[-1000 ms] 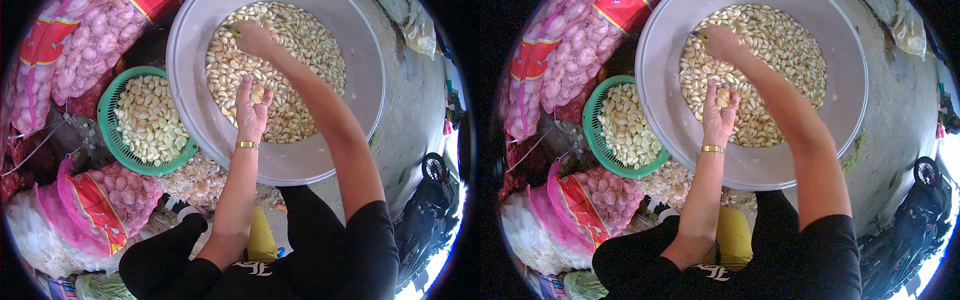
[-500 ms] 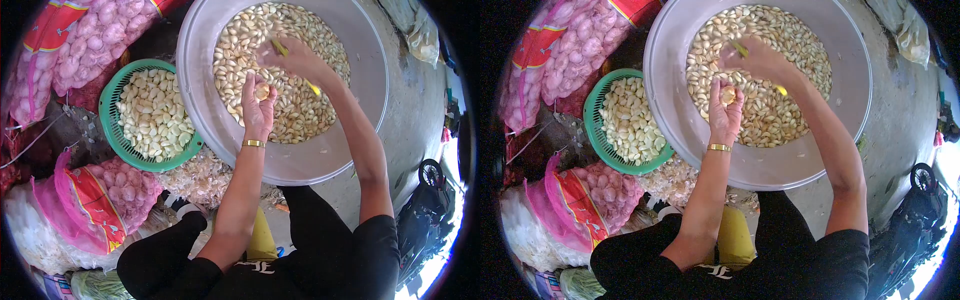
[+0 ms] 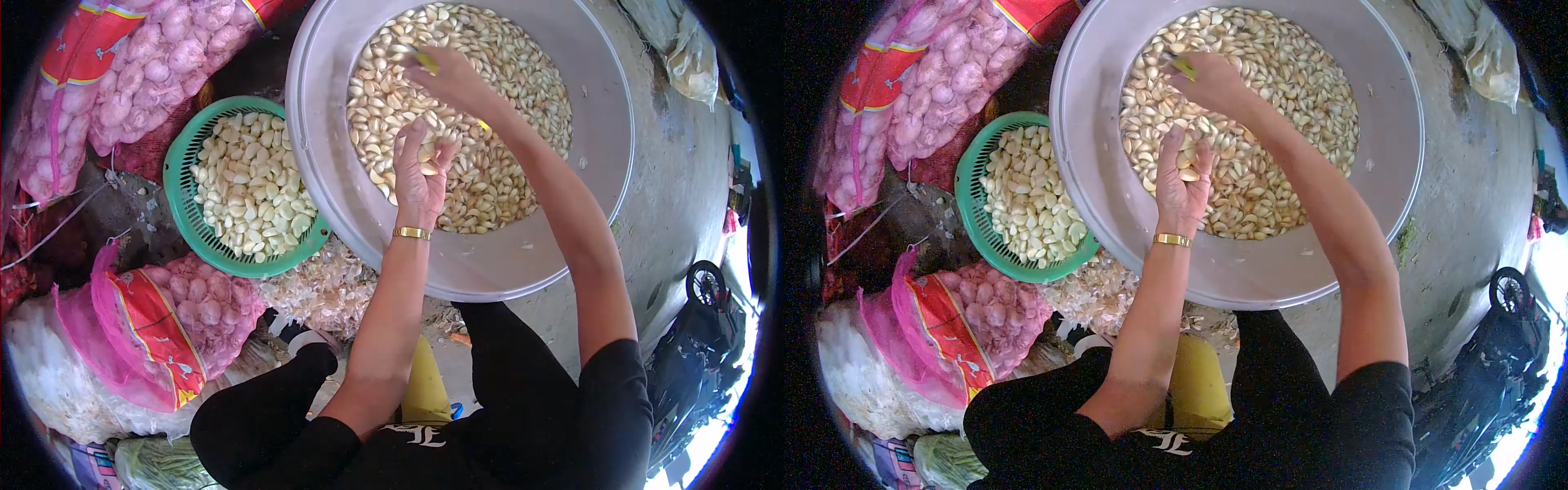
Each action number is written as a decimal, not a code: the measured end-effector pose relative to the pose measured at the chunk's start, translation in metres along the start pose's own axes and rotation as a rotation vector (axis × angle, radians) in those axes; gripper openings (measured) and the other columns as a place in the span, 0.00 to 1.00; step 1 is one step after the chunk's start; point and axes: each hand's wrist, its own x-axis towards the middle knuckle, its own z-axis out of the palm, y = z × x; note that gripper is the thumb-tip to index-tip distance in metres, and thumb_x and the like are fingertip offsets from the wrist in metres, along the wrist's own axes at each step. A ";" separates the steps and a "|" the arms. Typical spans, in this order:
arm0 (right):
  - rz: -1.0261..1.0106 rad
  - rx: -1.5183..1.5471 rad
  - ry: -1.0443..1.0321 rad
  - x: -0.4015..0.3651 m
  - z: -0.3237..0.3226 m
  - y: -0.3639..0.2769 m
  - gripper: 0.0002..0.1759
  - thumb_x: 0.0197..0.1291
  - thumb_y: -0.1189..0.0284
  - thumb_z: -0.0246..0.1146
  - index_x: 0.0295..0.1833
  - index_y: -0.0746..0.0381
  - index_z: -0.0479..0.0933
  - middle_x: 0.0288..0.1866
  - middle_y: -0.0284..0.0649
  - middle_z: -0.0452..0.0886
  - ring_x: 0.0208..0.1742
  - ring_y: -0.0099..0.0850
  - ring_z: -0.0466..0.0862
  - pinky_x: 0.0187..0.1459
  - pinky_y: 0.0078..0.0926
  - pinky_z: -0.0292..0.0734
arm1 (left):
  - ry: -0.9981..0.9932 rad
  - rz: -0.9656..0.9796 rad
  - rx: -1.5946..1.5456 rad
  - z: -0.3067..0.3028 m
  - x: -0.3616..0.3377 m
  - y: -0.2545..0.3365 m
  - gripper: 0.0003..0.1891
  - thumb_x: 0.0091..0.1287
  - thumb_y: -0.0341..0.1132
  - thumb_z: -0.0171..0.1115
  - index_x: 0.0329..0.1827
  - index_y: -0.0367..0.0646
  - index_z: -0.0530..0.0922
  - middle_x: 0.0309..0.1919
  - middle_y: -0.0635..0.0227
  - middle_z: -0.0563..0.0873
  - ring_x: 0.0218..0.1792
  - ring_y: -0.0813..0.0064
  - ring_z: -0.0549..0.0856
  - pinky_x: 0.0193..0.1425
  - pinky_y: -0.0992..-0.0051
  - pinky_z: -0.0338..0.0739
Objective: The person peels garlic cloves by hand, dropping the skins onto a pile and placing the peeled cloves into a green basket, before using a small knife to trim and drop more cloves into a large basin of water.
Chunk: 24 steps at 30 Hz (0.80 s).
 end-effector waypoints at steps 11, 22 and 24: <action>-0.087 -0.334 -0.092 0.051 0.055 0.021 0.28 0.58 0.66 0.63 0.66 0.52 0.71 0.59 0.46 0.78 0.59 0.44 0.80 0.55 0.43 0.77 | 0.022 -0.054 -0.023 0.001 0.000 0.003 0.13 0.69 0.46 0.64 0.44 0.46 0.76 0.34 0.73 0.79 0.32 0.78 0.80 0.22 0.89 0.73; -0.137 -0.315 -0.111 0.032 0.049 0.042 0.27 0.61 0.58 0.65 0.64 0.51 0.73 0.57 0.46 0.81 0.59 0.45 0.80 0.55 0.44 0.75 | 0.006 -0.028 -0.041 0.004 -0.005 0.004 0.17 0.72 0.50 0.57 0.41 0.44 0.77 0.36 0.68 0.83 0.37 0.70 0.83 0.39 0.73 0.85; -0.055 -0.199 -0.158 0.026 0.027 0.031 0.27 0.61 0.58 0.65 0.65 0.53 0.73 0.57 0.48 0.80 0.58 0.46 0.80 0.56 0.44 0.75 | 0.025 -0.026 -0.047 0.009 -0.008 0.007 0.14 0.71 0.47 0.58 0.41 0.44 0.77 0.35 0.68 0.83 0.38 0.70 0.83 0.43 0.70 0.85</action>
